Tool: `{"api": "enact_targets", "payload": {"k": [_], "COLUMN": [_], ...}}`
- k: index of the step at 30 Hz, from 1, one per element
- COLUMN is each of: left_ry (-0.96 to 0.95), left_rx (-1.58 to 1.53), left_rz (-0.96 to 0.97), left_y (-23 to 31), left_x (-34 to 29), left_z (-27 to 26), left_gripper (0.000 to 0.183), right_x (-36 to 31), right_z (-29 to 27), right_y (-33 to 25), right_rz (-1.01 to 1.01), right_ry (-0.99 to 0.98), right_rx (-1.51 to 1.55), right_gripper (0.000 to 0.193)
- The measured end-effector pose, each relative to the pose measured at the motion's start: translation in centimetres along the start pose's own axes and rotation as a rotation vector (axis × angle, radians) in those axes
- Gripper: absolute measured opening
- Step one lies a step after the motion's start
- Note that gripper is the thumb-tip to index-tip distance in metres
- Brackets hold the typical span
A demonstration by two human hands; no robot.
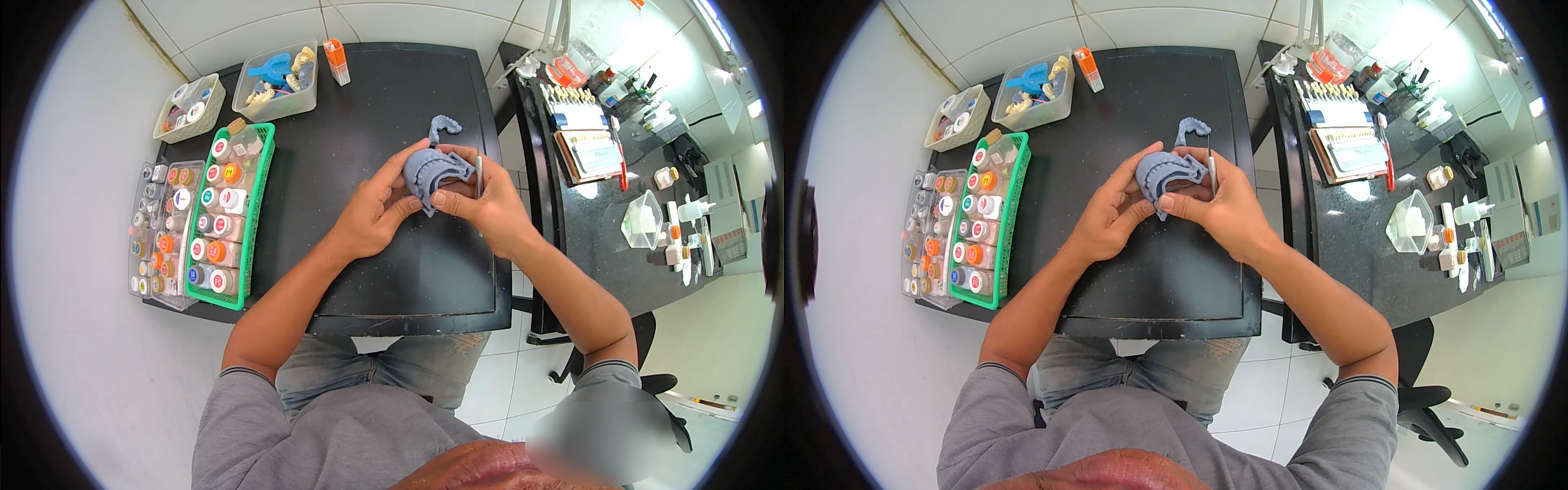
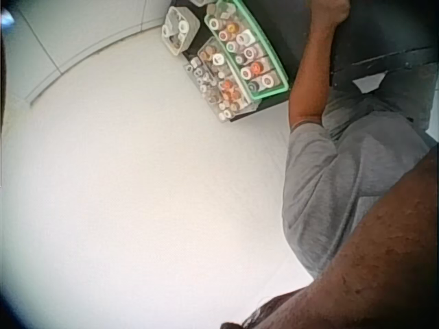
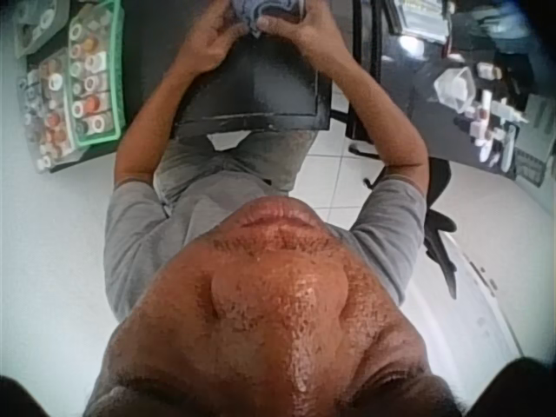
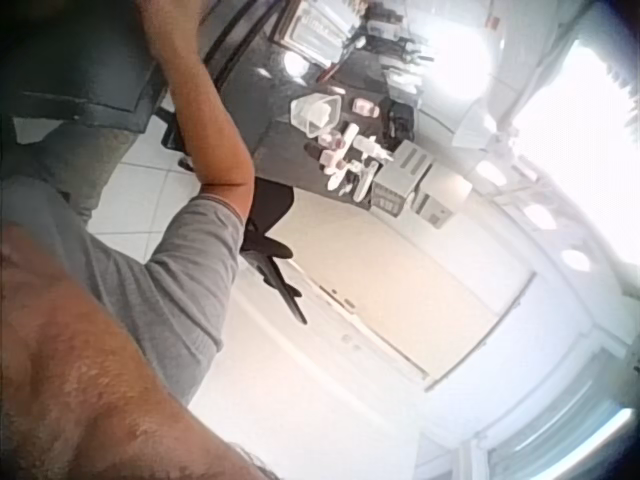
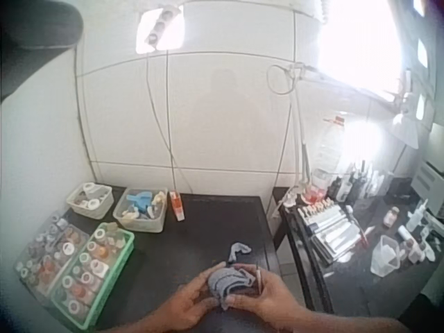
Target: The person uses a small metal tool to trim and smooth the edges of a gray dental mold held in the left hand. The person repeatedly rotates the mold to access different sides and continues refining the surface throughout the clip.
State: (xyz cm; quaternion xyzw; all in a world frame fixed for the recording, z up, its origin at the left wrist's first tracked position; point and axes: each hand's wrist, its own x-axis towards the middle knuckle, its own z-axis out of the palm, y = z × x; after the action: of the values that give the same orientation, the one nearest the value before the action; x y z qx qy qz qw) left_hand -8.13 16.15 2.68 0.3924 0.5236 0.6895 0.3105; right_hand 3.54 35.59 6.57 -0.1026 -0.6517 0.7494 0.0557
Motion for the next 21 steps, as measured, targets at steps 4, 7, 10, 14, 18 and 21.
{"api": "enact_targets", "payload": {"k": [4,7,10,14,18,21], "left_ry": [-0.054,-0.043,0.024,0.026,0.073,0.093], "left_rx": [-0.132,-0.150,-0.126,-0.009,0.132,0.183], "left_rz": [0.063,0.078,0.047,0.177,0.269,0.241], "left_y": [0.5,-0.4,-1.3,-1.9,-1.5,-0.9], "left_x": [-0.2,-0.7,-0.8,-0.3,0.4,0.3], "left_z": [0.1,0.0,0.4,-0.1,-0.7,-0.8], "left_gripper": [0.072,0.062,0.057,0.059,0.065,0.072], "right_x": [-0.3,-0.7,-0.7,-0.3,-0.1,0.0], "right_z": [0.7,1.0,1.0,0.6,0.0,-0.1], "right_y": [-0.4,-0.4,0.0,0.3,-0.8,-1.2], "right_rz": [-0.160,-0.196,-0.291,-0.406,-0.350,-0.328], "right_ry": [0.036,0.052,0.062,0.048,0.023,0.023], "right_rx": [-0.225,-0.300,-0.446,-0.520,-0.554,-0.589], "right_gripper": [0.077,0.074,0.073,0.071,0.069,0.067]}}
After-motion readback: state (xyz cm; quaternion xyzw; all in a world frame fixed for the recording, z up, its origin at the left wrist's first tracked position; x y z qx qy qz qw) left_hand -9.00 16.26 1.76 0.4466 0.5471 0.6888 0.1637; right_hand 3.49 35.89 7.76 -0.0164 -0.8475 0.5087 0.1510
